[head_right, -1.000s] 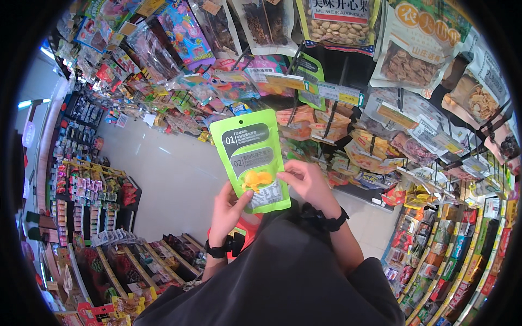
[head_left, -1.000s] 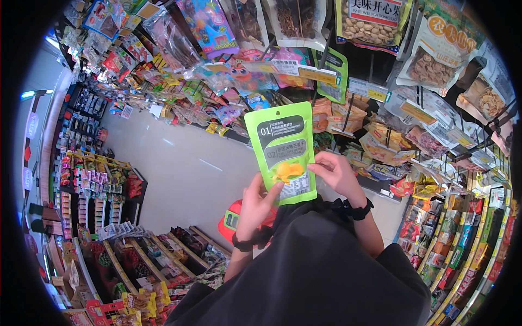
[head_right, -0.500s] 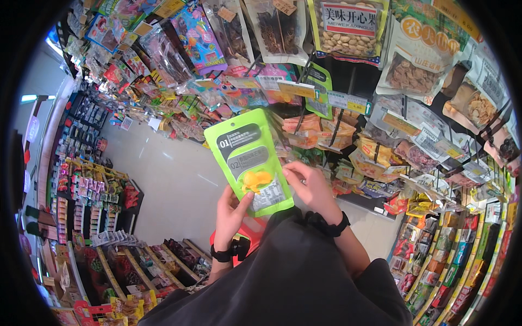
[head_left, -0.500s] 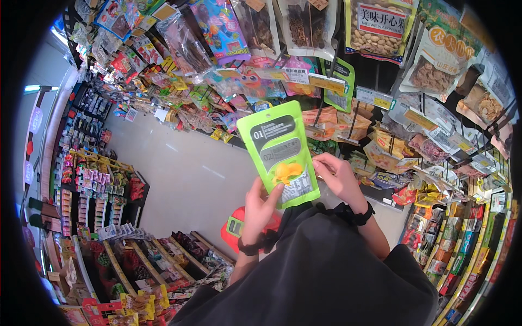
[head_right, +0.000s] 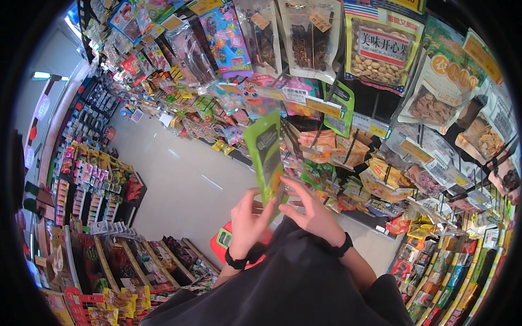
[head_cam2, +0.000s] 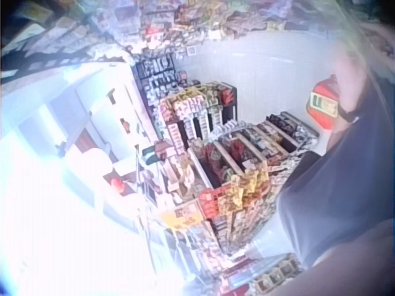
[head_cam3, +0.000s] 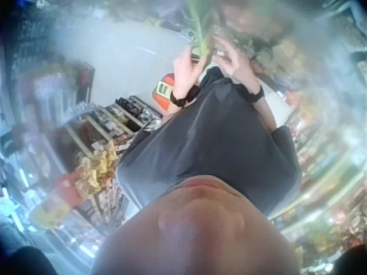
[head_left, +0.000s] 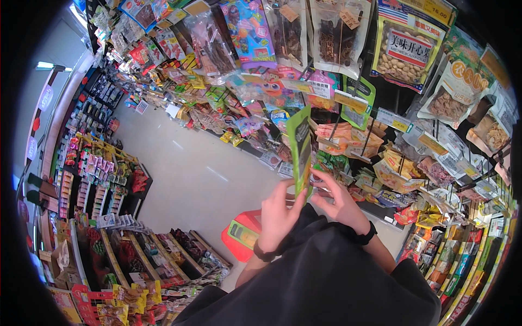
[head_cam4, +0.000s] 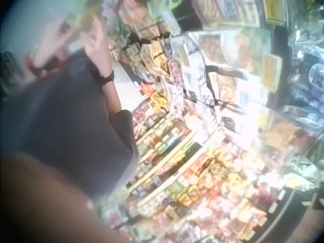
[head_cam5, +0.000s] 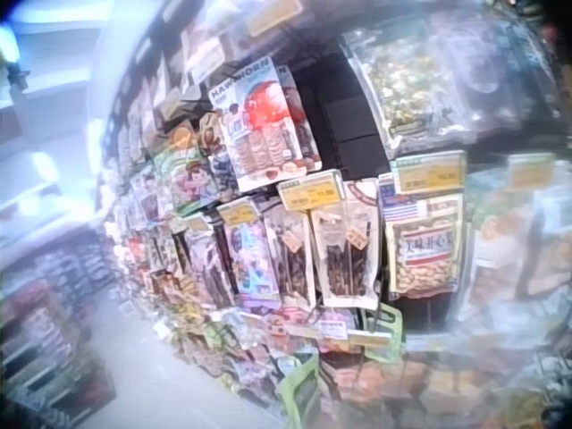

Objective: Organize snack packages on a retail shelf in a convenience store.

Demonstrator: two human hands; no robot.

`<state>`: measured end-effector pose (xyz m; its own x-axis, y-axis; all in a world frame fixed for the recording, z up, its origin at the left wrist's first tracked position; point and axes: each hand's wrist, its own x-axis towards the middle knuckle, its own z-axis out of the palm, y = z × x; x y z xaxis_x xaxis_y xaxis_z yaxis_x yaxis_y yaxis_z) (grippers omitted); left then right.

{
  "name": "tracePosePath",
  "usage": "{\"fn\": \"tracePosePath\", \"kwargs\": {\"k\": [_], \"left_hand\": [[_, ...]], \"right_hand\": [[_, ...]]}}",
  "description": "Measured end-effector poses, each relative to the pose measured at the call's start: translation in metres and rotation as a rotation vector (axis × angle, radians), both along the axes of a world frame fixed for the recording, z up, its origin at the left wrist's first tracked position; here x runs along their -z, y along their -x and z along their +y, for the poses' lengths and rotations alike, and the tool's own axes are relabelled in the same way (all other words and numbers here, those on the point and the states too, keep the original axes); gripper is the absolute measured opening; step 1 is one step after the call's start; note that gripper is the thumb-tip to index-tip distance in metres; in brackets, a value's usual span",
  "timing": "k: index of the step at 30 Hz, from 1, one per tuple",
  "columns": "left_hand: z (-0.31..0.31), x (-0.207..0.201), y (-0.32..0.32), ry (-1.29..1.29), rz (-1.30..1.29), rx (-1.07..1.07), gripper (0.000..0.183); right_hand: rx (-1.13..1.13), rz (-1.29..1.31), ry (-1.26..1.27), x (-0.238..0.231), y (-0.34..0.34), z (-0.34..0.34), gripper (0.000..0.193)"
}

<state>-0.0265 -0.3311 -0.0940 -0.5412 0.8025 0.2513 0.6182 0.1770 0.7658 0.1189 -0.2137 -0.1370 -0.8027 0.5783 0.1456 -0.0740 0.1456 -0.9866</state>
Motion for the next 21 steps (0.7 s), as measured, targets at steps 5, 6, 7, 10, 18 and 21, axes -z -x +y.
{"fn": "tracePosePath", "kwargs": {"k": [5, 6, 7, 10, 18, 21], "left_hand": [[0.000, -0.004, -0.012, 0.025, 0.102, 0.126, 0.037], [0.001, -0.002, -0.015, 0.062, 0.135, 0.139, 0.040], [0.001, -0.002, -0.017, 0.066, 0.134, 0.140, 0.040], [0.002, -0.005, -0.021, 0.032, 0.198, 0.185, 0.041], [-0.001, 0.008, -0.014, -0.076, -0.120, 0.206, 0.023], [-0.004, 0.010, -0.006, -0.078, -0.169, 0.133, 0.022]], "right_hand": [[0.025, -0.012, 0.046, 0.011, -0.003, -0.001, 0.079], [0.002, 0.044, 0.060, 0.014, -0.003, 0.001, 0.078], [-0.020, 0.100, 0.078, 0.017, -0.003, 0.000, 0.077], [0.063, 0.149, 0.021, 0.024, -0.007, -0.003, 0.062], [0.124, 0.130, 0.111, 0.006, -0.009, 0.001, 0.030], [0.124, 0.083, 0.119, 0.004, -0.011, 0.003, 0.030]]}}
